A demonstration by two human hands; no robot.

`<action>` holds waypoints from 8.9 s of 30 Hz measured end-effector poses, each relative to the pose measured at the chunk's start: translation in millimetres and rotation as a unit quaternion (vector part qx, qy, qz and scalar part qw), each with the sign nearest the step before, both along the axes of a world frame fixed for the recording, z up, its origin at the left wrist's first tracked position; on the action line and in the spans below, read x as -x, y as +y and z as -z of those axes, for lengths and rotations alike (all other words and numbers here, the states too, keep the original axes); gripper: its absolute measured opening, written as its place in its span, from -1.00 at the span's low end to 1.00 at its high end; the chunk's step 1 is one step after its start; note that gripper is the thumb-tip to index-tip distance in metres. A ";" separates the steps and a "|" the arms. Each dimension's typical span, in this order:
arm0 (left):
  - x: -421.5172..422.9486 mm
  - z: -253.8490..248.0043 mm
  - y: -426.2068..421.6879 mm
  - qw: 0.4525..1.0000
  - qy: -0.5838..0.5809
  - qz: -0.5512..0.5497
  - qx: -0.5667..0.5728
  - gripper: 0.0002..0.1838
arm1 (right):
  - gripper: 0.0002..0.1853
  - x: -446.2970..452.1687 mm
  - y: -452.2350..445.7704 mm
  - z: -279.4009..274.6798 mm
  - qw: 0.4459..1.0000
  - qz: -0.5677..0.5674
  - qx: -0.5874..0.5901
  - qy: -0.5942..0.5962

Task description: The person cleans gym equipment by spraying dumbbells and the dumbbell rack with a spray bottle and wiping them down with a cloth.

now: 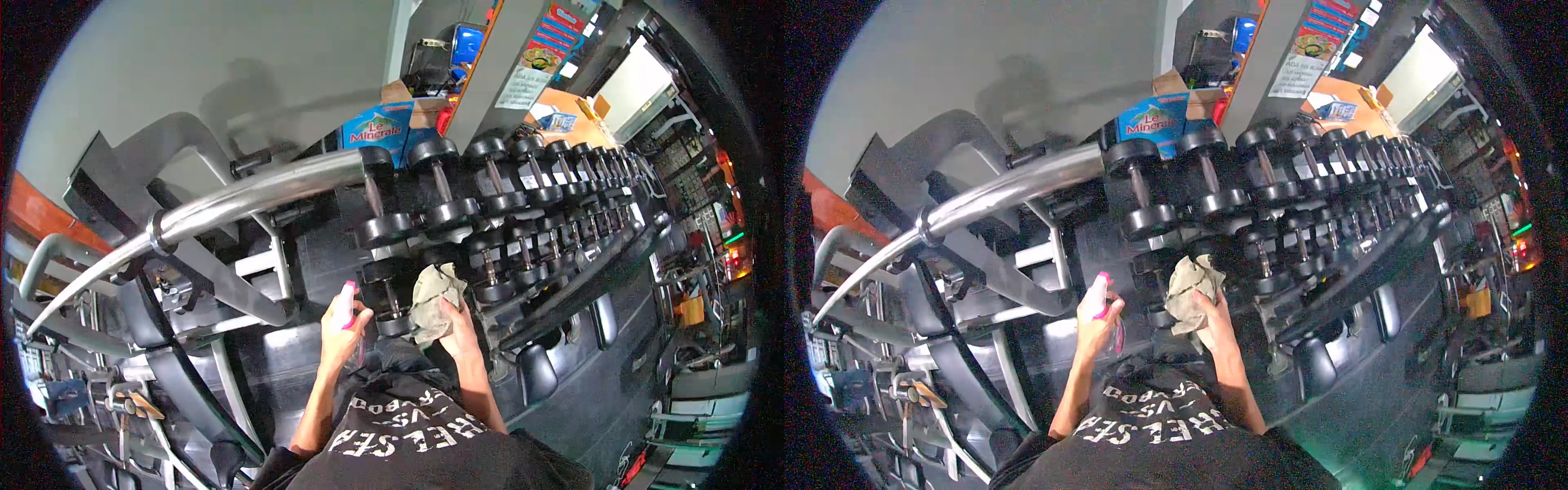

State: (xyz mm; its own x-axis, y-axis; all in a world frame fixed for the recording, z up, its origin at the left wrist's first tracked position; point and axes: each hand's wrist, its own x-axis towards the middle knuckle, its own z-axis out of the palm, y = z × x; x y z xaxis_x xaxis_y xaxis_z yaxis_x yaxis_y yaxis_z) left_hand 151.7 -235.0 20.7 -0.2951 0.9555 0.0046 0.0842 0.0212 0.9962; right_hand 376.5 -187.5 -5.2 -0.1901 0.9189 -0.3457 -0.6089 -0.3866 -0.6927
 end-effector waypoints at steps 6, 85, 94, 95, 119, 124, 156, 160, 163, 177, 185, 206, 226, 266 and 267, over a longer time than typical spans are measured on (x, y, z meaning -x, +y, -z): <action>-6.1 5.9 79.1 0.997 -0.046 -0.005 0.066 -0.72 | -0.40 -7.6 75.0 6.3 0.999 -0.008 -0.029 0.035; -23.3 41.8 127.9 0.983 0.002 -0.132 0.127 -0.81 | -0.57 85.9 374.3 148.5 0.808 -0.200 -0.266 -0.486; -23.6 51.7 132.6 0.988 0.019 -0.102 0.116 -0.78 | -0.61 66.4 337.6 54.9 0.569 -0.551 -0.416 -0.447; -23.0 51.5 132.5 0.988 0.019 -0.098 0.117 -0.78 | -0.63 64.0 342.2 47.0 0.574 -0.562 -0.435 -0.406; -5.8 41.2 105.3 0.975 0.011 -0.181 0.129 -0.75 | -0.72 148.9 328.6 27.6 0.409 -0.654 -0.472 -0.427; -6.8 39.2 118.5 0.980 -0.031 -0.159 0.119 -0.82 | -0.74 119.0 365.7 10.2 0.259 -0.636 -0.351 -0.636; 3.0 28.2 113.0 0.977 -0.003 -0.182 0.107 -0.82 | -0.59 97.8 323.6 47.1 0.555 -0.584 -0.505 -0.310; 0.1 33.7 116.2 0.980 0.007 -0.159 0.115 -0.83 | -0.57 60.4 346.7 37.2 0.594 -0.643 -0.369 -0.312; -0.2 28.4 116.5 0.980 0.003 -0.157 0.119 -0.83 | -0.61 67.5 360.2 15.5 0.434 -0.643 -0.359 -0.519; -10.1 23.6 103.8 0.985 0.048 -0.110 0.126 -0.83 | -0.46 201.0 297.7 76.3 0.330 -0.680 -0.457 -0.468; -15.2 22.7 108.4 0.982 0.117 -0.046 0.139 -0.82 | -0.58 57.0 317.0 25.9 0.637 -0.525 -0.356 -0.438; -11.4 47.4 100.6 0.981 0.070 -0.079 0.163 -0.79 | -0.63 85.3 201.5 66.7 0.495 -0.140 -0.675 -0.528; -8.1 39.4 60.8 0.977 0.027 -0.150 0.150 -0.84 | -0.63 178.7 183.6 104.7 0.076 -0.497 -0.629 -0.593; -25.6 49.9 71.9 0.992 -0.046 -0.044 0.109 -0.88 | -0.59 65.3 202.9 101.6 0.659 0.024 -0.526 -0.537; -26.4 55.2 70.2 0.994 -0.033 -0.067 0.082 -0.88 | -0.64 69.9 214.6 87.0 0.591 -0.051 -0.603 -0.533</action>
